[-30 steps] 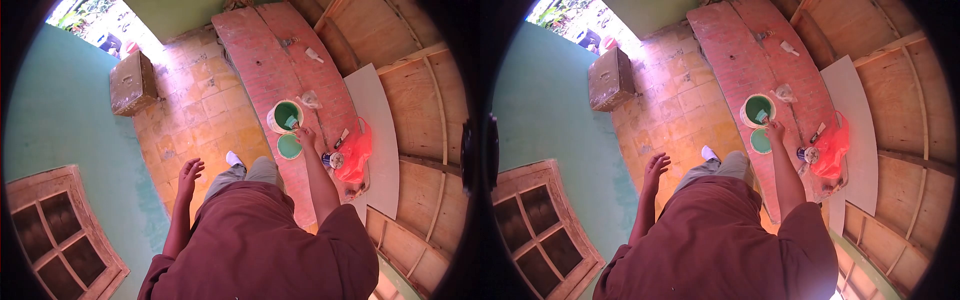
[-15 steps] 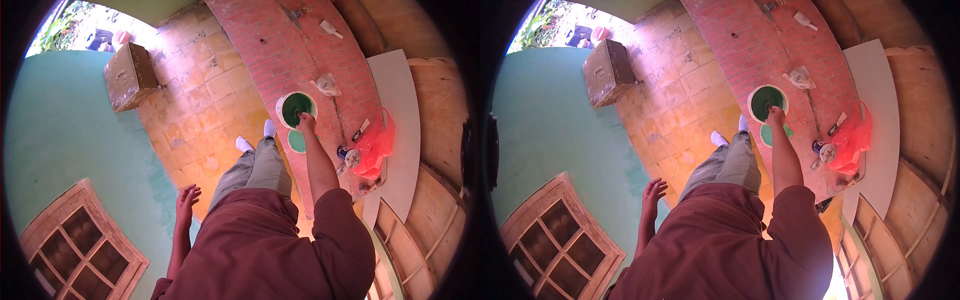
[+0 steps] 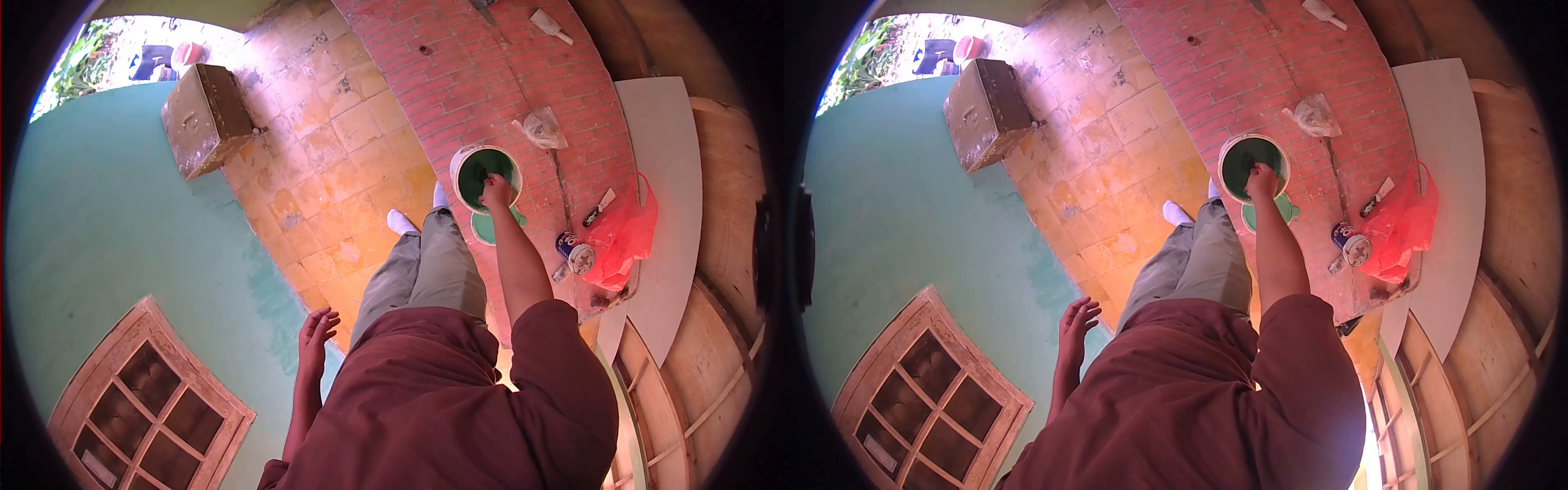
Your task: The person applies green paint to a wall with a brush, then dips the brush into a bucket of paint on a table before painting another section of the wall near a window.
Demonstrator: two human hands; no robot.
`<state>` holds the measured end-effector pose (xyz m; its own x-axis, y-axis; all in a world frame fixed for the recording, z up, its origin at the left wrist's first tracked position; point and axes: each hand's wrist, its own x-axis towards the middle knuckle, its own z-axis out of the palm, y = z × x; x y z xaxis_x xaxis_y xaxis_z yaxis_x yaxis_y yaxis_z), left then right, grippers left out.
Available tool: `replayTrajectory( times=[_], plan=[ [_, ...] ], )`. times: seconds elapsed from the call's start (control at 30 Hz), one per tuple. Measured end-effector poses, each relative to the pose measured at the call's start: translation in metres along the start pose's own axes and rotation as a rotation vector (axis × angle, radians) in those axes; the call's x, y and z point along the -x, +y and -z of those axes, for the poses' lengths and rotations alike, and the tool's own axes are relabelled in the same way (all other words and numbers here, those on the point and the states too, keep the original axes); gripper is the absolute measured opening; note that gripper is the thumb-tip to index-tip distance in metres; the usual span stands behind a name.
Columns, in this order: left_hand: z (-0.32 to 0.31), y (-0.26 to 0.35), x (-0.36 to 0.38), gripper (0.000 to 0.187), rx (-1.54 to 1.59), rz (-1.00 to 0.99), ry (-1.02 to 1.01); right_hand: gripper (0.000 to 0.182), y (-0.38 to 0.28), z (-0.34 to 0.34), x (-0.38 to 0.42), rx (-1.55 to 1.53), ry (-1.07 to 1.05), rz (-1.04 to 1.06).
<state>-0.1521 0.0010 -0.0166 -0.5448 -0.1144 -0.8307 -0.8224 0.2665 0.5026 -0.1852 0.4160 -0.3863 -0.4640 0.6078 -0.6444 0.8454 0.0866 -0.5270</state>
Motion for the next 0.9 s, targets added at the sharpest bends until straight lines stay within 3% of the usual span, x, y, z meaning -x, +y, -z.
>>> replayTrajectory(
  times=[0.07,0.23,0.3,0.5,0.9],
  plan=[
    [-0.004,0.004,0.000,0.033,0.001,-0.009,-0.008,0.029,-0.010,0.015,0.008,-0.159,-0.096,-0.118],
    [-0.012,0.014,-0.003,0.033,0.028,-0.041,-0.025,0.031,0.000,0.065,0.036,-0.352,-0.146,-0.176],
    [-0.017,0.020,-0.004,0.033,0.031,-0.054,-0.036,0.032,0.010,0.089,0.045,-0.516,-0.299,-0.295],
    [-0.025,0.026,-0.008,0.033,0.004,-0.086,-0.078,0.028,0.039,0.124,0.073,-0.831,-0.460,-0.392],
    [-0.031,0.033,-0.011,0.033,-0.015,-0.134,-0.112,0.031,0.056,0.116,0.089,-0.995,-0.448,-0.399]
  ],
)
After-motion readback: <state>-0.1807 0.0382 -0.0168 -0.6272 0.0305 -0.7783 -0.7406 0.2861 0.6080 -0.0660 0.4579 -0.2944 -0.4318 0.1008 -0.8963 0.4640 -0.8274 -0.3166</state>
